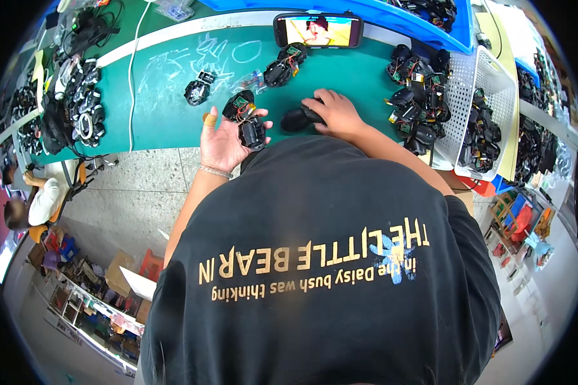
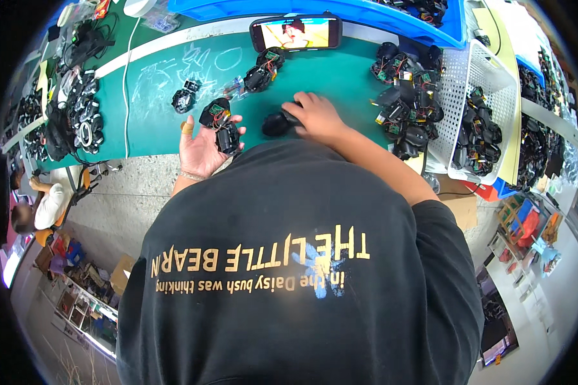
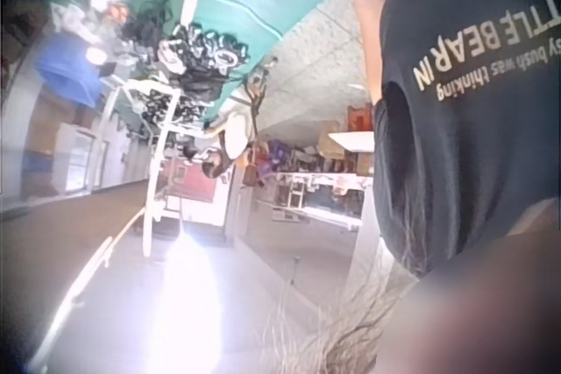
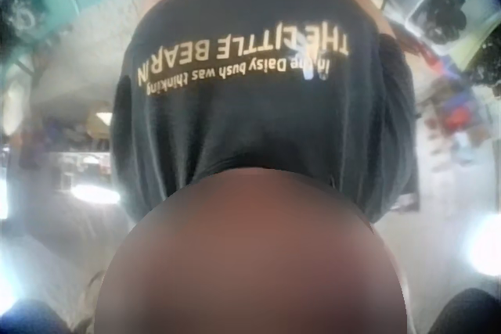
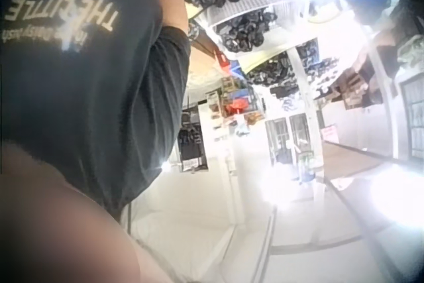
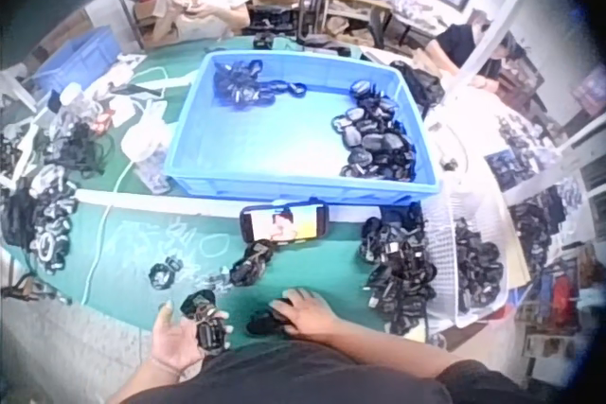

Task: The person assembles small electronic devices, likely game controllers, by hand at a workbench. They pick up disassembled parts, connect internal wires, and snap the plastic casings together, placing the finished units into a blue bin.

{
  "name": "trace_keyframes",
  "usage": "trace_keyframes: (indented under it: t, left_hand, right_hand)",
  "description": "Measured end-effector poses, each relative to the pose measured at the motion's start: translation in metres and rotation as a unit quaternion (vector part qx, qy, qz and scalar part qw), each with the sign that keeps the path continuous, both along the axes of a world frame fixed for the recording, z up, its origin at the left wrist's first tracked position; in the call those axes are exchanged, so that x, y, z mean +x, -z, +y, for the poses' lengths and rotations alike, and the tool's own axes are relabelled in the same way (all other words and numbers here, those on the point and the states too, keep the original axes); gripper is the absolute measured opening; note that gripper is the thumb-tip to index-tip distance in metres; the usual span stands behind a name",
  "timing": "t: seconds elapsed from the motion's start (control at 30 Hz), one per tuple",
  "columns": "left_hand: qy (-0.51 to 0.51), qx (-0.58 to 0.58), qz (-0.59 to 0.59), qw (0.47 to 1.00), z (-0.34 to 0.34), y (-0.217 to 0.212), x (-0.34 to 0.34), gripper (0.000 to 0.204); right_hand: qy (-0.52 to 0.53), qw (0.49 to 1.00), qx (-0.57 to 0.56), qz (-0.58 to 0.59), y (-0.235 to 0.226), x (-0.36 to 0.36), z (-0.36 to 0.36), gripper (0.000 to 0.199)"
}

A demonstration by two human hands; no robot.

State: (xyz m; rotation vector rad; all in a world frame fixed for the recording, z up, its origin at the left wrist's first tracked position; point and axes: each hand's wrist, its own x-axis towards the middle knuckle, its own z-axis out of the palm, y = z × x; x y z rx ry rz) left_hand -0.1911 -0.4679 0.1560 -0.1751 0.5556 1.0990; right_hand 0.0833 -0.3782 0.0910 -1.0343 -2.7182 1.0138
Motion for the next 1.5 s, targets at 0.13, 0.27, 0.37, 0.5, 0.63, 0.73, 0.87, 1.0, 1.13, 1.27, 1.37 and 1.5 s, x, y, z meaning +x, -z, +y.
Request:
trace_keyframes:
  t: [0.13, 0.27, 0.37, 0.5, 0.63, 0.73, 0.87, 1.0, 1.13, 1.27, 1.37, 1.5]
  left_hand:
    - [0.007, -0.009, 0.071, 0.997, -0.010, 0.020, -0.009, 0.067]
    - [0.005, -0.037, 0.104, 0.994, -0.008, 0.025, -0.003, 0.061]
    - [0.024, -0.004, 0.099, 0.995, 0.002, 0.021, 0.008, 0.059]
    - [0.056, 0.014, 0.117, 0.991, 0.018, 0.010, 0.021, 0.060]
    - [0.088, 0.016, 0.126, 0.988, 0.030, 0.005, 0.039, 0.059]
    - [0.128, 0.030, 0.118, 0.984, 0.040, -0.005, 0.055, 0.056]
    - [0.188, 0.082, 0.154, 0.967, 0.048, -0.021, 0.068, 0.059]
    - [0.187, 0.099, 0.136, 0.968, 0.049, -0.038, 0.075, 0.049]
    - [0.182, 0.080, 0.132, 0.971, 0.049, -0.037, 0.076, 0.052]
    - [0.191, 0.020, 0.080, 0.978, 0.053, -0.034, 0.076, 0.062]
    - [0.193, 0.035, 0.047, 0.979, 0.048, -0.017, 0.074, 0.066]
    - [0.140, 0.024, -0.021, 0.990, 0.040, -0.016, 0.069, 0.063]
  right_hand:
    - [0.213, 0.896, -0.341, 0.187, 0.000, -0.010, 0.008, 0.034]
    - [0.285, 0.693, -0.616, 0.243, -0.051, 0.006, 0.029, 0.030]
    - [0.261, 0.647, -0.659, 0.281, -0.088, 0.012, 0.037, 0.032]
    - [0.245, 0.621, -0.679, 0.305, -0.106, 0.017, 0.036, 0.037]
    - [0.239, 0.594, -0.704, 0.308, -0.130, 0.015, 0.029, 0.042]
    - [0.180, 0.600, -0.702, 0.338, -0.135, 0.013, 0.024, 0.046]
    - [0.132, 0.651, -0.672, 0.326, -0.148, 0.010, 0.023, 0.041]
    - [0.111, 0.864, -0.411, 0.270, -0.144, 0.005, 0.016, 0.027]
    - [0.146, 0.854, -0.416, 0.277, -0.162, -0.005, 0.005, 0.021]
    - [0.068, 0.931, -0.274, 0.233, -0.152, -0.015, -0.001, 0.023]
    - [-0.032, 0.968, -0.085, 0.232, -0.143, -0.028, -0.004, 0.027]
    - [-0.062, 0.964, 0.026, 0.257, -0.147, -0.024, 0.001, 0.025]
